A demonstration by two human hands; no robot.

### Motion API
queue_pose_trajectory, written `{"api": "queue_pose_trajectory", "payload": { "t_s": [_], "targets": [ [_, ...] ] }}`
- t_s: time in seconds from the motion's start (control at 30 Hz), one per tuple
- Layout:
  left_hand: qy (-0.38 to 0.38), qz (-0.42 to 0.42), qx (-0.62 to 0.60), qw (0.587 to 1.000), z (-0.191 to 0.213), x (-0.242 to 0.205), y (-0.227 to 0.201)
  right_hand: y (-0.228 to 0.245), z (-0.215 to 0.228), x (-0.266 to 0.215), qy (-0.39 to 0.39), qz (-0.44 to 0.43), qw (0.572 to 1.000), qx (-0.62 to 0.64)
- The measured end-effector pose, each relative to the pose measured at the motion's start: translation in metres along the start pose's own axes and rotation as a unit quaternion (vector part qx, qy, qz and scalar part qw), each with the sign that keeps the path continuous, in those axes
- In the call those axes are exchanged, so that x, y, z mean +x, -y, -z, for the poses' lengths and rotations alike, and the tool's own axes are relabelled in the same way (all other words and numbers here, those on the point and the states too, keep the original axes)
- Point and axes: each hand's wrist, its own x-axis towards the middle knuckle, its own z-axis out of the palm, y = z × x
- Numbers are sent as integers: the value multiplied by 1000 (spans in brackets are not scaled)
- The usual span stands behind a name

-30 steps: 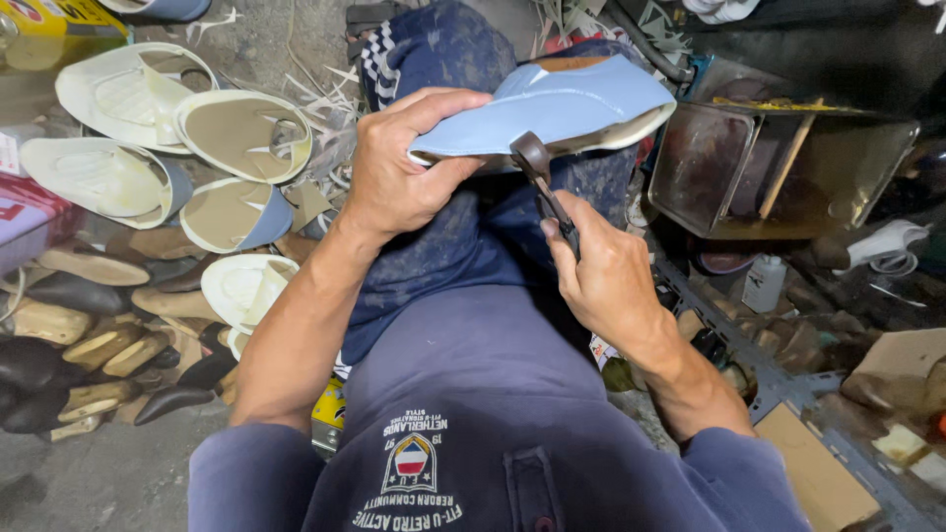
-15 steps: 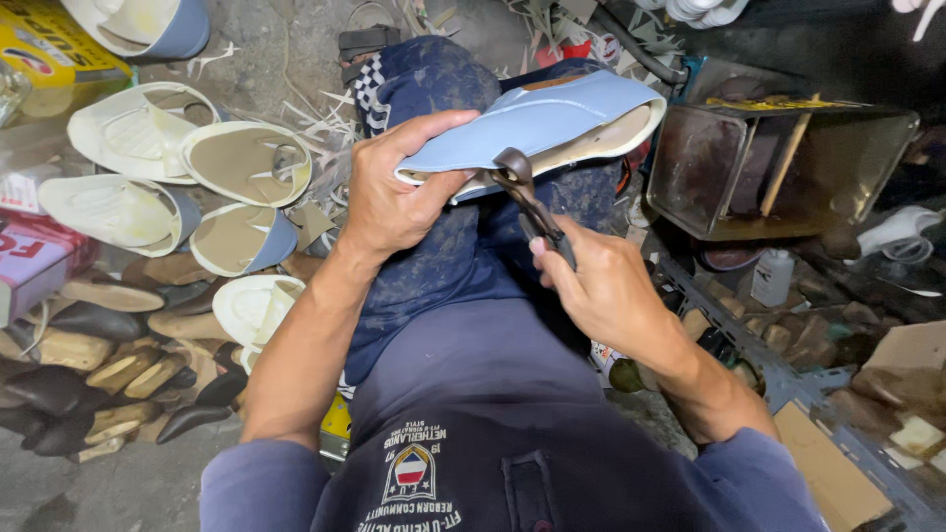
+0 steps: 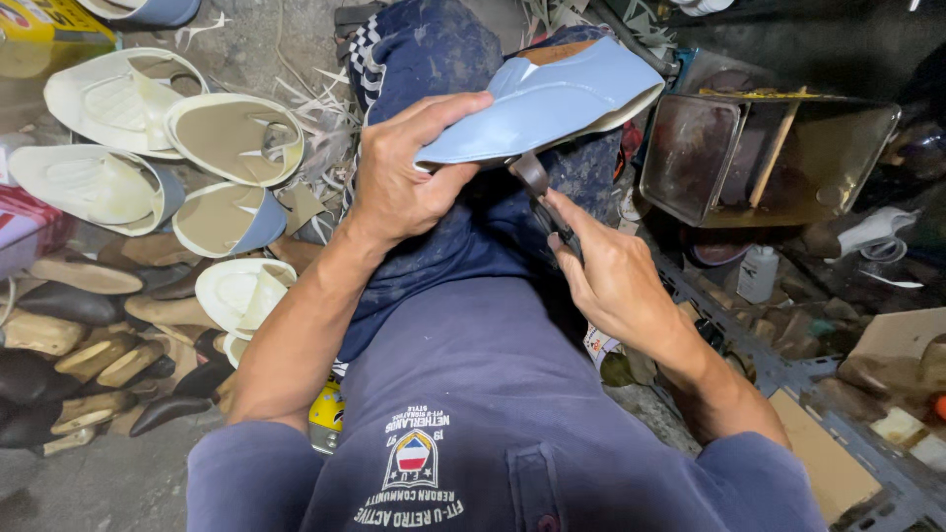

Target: The person sits on the floor and uses a hammer and a curved metal tool to tap and shape the sole of a light blue slip-on shoe. They repeatedly adjust the shoe's position on their lap and use the tools to work on the edges of the sole.

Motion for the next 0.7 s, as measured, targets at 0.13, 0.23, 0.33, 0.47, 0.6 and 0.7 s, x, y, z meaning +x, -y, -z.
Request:
{"api": "queue_pose_trajectory", "payload": {
  "t_s": [0.13, 0.23, 0.33, 0.47, 0.6, 0.7],
  "targets": [
    [7, -49, 12, 999, -3, -7, -3, 14, 11, 1, 25, -38, 999, 18],
    [12, -64, 23, 998, -3, -11, -3, 25, 20, 0, 60, -68, 995, 52],
    [13, -63, 23, 998, -3, -9, -2, 29, 19, 0, 54, -69, 994, 59],
    [3, -28, 1, 1000, 1, -3, 1, 24, 9, 6, -3, -38, 998, 42],
    [-4, 0, 3, 1000, 6, 10, 3, 22, 5, 18, -21, -38, 999, 29],
    [0, 15, 6, 1000, 9, 17, 7, 11, -3, 26, -69, -13, 998, -7]
  ]
}}
